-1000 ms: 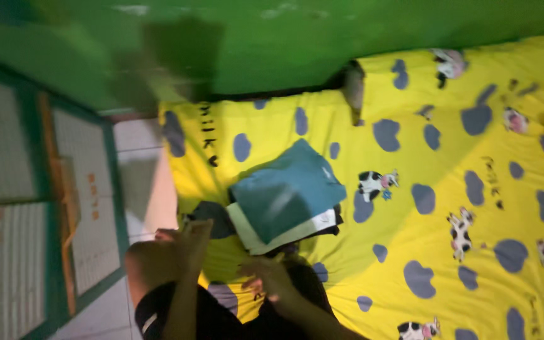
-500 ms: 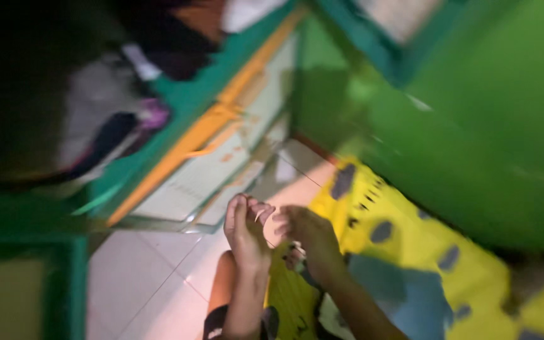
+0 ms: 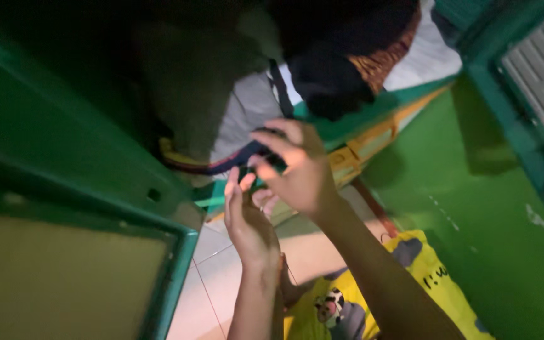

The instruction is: The person retrieves several items of clothing one by one from a cabinet and places them in a pile on a bed.

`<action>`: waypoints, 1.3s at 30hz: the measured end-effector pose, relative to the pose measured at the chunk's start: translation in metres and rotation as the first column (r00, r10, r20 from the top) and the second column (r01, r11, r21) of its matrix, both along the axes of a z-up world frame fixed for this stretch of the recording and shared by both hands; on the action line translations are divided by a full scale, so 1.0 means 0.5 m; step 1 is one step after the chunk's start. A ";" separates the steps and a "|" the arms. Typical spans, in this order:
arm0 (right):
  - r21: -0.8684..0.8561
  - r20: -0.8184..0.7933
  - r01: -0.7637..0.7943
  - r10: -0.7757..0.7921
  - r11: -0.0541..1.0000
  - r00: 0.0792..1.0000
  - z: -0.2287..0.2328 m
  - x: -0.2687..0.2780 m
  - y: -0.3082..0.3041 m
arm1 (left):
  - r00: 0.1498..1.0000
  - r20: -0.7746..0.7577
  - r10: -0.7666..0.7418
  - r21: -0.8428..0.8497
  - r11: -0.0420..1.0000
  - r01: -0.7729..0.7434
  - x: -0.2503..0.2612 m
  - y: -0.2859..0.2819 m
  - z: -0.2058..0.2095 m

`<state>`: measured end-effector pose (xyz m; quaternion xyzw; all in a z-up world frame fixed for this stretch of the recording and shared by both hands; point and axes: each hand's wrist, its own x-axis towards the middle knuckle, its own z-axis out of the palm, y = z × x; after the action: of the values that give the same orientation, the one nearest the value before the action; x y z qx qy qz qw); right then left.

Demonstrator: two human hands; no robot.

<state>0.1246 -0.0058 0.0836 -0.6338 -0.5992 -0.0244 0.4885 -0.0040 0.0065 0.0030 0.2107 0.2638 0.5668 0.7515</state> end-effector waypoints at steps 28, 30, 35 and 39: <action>-0.374 0.516 0.002 0.206 0.928 0.832 -0.002 0.039 0.174 | 0.993 0.031 -0.112 -0.150 0.982 0.115 -0.048 0.010 -0.017; -0.380 0.520 -0.017 0.228 0.925 0.823 0.018 0.048 0.162 | 0.993 0.025 -0.118 -0.132 0.984 0.120 -0.048 0.007 -0.004; -0.380 0.566 -0.031 0.259 0.924 0.782 0.026 0.057 0.124 | 0.991 0.001 -0.133 -0.138 0.982 0.132 -0.032 0.012 0.006; -0.337 0.549 -0.063 0.250 0.939 0.797 0.005 0.055 0.085 | 0.992 -0.005 -0.122 -0.136 0.983 0.121 -0.023 0.008 0.014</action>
<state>0.1523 0.0369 0.0859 -0.6099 -0.7674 -0.0852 0.1783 -0.0154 0.0104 0.0100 0.1788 0.2935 0.4992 0.7954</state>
